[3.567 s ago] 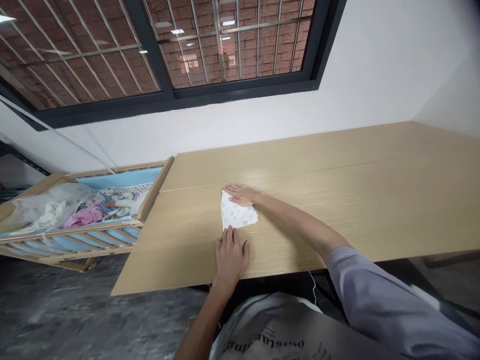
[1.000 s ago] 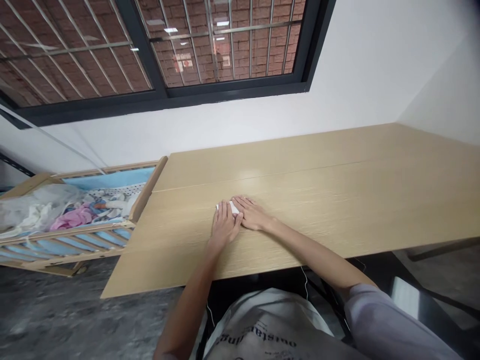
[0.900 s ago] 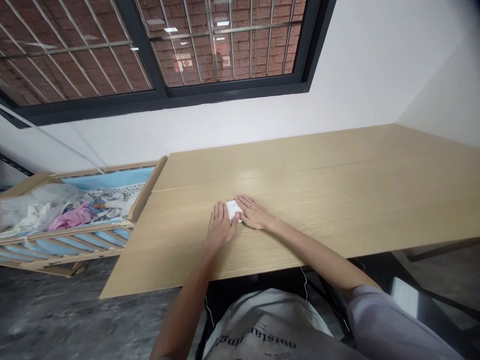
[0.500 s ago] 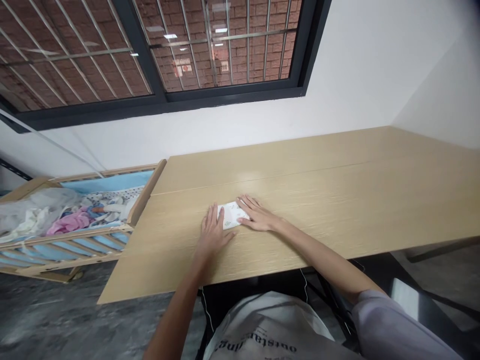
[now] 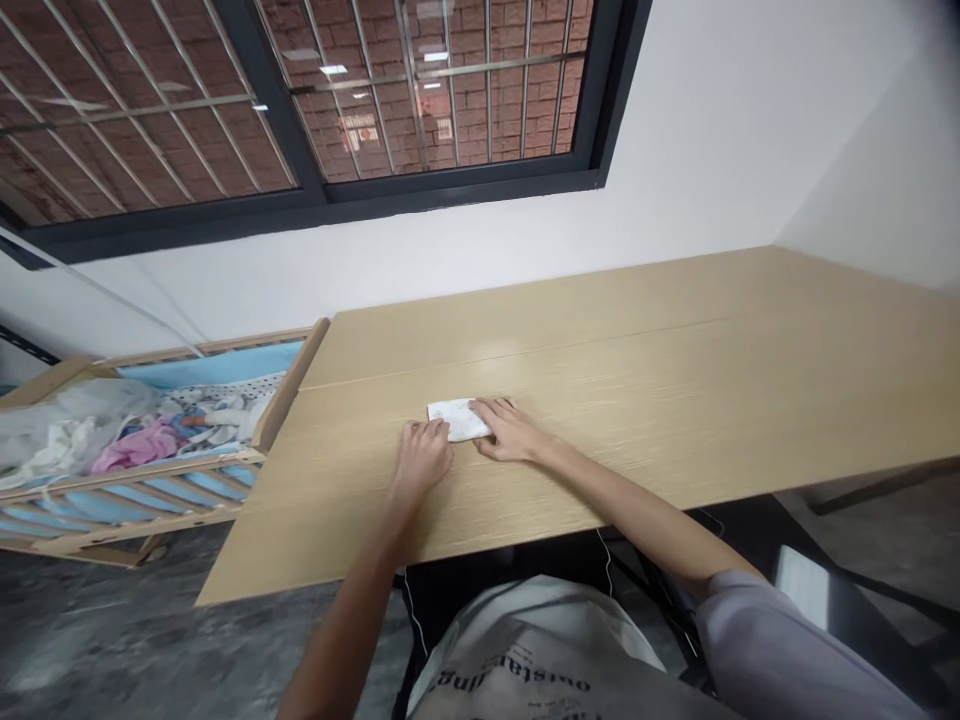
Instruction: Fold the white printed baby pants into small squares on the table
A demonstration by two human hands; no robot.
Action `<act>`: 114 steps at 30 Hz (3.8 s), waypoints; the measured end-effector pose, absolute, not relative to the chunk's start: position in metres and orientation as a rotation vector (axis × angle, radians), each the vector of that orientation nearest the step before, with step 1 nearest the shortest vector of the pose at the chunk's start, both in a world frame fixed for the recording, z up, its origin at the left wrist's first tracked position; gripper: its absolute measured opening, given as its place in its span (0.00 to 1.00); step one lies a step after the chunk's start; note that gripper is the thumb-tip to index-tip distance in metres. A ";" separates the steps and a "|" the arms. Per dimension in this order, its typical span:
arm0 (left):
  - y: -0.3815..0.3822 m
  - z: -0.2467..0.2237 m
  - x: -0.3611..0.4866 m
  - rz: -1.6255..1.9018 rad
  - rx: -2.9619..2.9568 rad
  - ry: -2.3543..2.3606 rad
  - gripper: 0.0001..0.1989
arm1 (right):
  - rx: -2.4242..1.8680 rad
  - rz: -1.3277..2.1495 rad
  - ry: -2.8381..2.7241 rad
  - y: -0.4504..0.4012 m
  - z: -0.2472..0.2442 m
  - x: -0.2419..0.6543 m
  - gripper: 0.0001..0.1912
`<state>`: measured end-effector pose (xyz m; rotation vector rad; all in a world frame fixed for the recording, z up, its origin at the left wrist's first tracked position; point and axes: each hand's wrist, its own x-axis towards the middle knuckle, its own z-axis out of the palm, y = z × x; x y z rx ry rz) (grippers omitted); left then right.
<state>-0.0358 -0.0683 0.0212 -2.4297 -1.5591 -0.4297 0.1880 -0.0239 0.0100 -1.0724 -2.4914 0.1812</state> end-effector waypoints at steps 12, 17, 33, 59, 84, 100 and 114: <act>-0.084 0.097 -0.022 -0.887 -2.299 -1.832 0.13 | -0.912 0.811 -2.146 -0.003 0.074 0.205 0.13; -0.108 0.104 -0.026 -1.445 -2.446 -2.208 0.15 | -0.801 1.178 -2.038 0.018 0.102 0.216 0.22; -0.116 0.041 0.008 -0.448 -2.304 -2.533 0.17 | -1.061 1.278 -2.069 0.066 -0.002 0.199 0.25; -0.187 -0.007 0.068 -0.552 -2.394 -1.828 0.23 | -0.406 0.725 -2.754 -0.076 0.047 0.179 0.31; -0.185 0.004 0.068 -0.607 -2.409 -1.867 0.28 | -0.699 0.733 -2.695 0.019 0.015 0.197 0.33; -0.123 0.044 0.022 -0.200 -2.100 -2.359 0.24 | -1.087 0.718 -2.170 0.009 0.021 0.201 0.18; -0.108 0.048 0.006 -0.526 -2.481 -2.267 0.12 | -1.180 0.666 -1.990 -0.022 0.026 0.183 0.06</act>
